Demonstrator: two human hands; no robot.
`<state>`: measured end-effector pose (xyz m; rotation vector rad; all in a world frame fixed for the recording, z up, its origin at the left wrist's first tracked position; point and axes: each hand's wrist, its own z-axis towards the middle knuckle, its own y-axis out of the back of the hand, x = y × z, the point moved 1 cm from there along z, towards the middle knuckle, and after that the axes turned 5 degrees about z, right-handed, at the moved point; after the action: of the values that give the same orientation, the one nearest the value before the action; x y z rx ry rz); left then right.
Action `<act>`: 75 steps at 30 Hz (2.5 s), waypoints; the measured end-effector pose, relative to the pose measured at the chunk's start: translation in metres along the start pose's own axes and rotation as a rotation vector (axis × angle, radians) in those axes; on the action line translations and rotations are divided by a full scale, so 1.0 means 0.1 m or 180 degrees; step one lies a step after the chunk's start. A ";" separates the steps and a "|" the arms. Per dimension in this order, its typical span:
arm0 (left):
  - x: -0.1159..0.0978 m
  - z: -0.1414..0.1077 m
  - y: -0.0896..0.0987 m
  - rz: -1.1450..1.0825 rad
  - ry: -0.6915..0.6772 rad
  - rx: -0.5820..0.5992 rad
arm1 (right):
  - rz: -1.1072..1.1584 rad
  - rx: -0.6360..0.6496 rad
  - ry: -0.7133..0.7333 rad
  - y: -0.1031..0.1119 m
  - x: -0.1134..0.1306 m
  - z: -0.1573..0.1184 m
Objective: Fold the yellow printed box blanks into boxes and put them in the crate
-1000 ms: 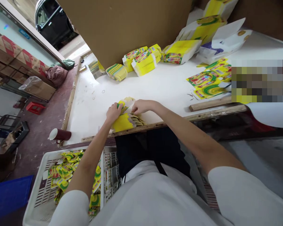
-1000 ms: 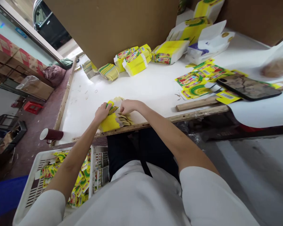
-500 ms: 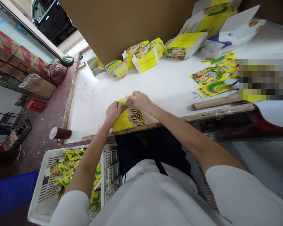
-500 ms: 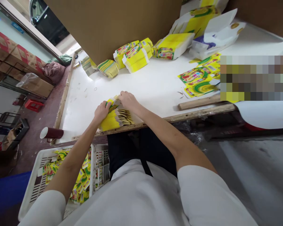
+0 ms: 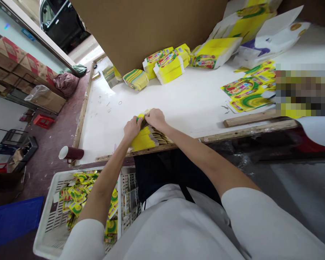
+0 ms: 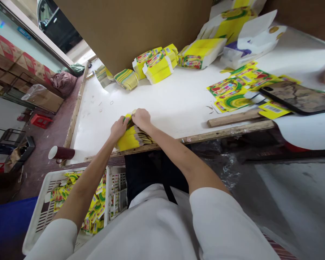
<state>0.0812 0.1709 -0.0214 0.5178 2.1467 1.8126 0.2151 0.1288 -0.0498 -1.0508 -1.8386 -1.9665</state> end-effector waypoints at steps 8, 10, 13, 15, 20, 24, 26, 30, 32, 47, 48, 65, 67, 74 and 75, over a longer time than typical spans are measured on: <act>0.02 -0.02 0.00 -0.0129 0.0009 -0.0038 | 0.0271 0.0290 -0.0022 0.03 0.08 -0.07; 0.03 -0.02 -0.01 -0.0171 0.0048 -0.0028 | 0.0192 0.0255 0.0045 0.11 0.01 -0.07; 0.03 -0.01 0.00 -0.0242 0.0127 0.0025 | 0.0079 0.0309 0.0249 0.27 -0.10 -0.09; 0.04 0.00 0.00 -0.0287 0.0157 0.0063 | 0.0043 0.0539 0.0436 0.39 -0.18 -0.09; 0.03 -0.01 -0.01 -0.0326 0.0108 0.0067 | 0.0074 0.1472 0.0892 0.63 -0.33 -0.10; 0.01 -0.03 -0.02 -0.0300 0.0055 0.0033 | -0.0027 0.0660 0.0914 0.54 -0.35 -0.08; 0.00 -0.04 -0.02 -0.0286 0.0030 0.0039 | -0.0155 0.0208 0.0890 0.43 -0.36 -0.08; -0.01 -0.05 -0.02 -0.0267 0.0029 0.0045 | -0.0364 -0.0077 0.1057 0.28 -0.38 -0.10; -0.01 -0.05 -0.02 -0.0266 0.0035 0.0038 | -0.0442 -0.0069 0.1111 0.26 -0.38 -0.09; 0.02 -0.03 -0.01 -0.0319 0.0003 0.0090 | -0.0288 0.0024 0.0291 0.13 -0.10 0.08; 0.02 -0.03 -0.01 -0.0329 -0.0004 0.0100 | -0.0208 0.0078 0.0198 0.11 -0.06 0.06; 0.02 -0.02 -0.01 -0.0511 0.0105 0.0120 | 0.0075 0.0456 0.0506 0.38 -0.22 0.10; 0.01 -0.03 -0.01 -0.0546 0.0091 0.0140 | 0.0102 0.0735 0.0642 0.46 -0.29 0.07; 0.00 -0.04 -0.01 -0.0564 0.0053 0.0132 | 0.0064 0.1651 0.1029 0.65 -0.37 -0.01; 0.00 -0.04 -0.01 -0.0557 0.0051 0.0131 | -0.0020 0.1325 0.1013 0.64 -0.36 -0.01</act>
<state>0.0793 0.1673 -0.0220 0.3142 2.1695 1.6874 0.2798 0.1066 -0.0241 -0.5714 -1.9447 -1.5435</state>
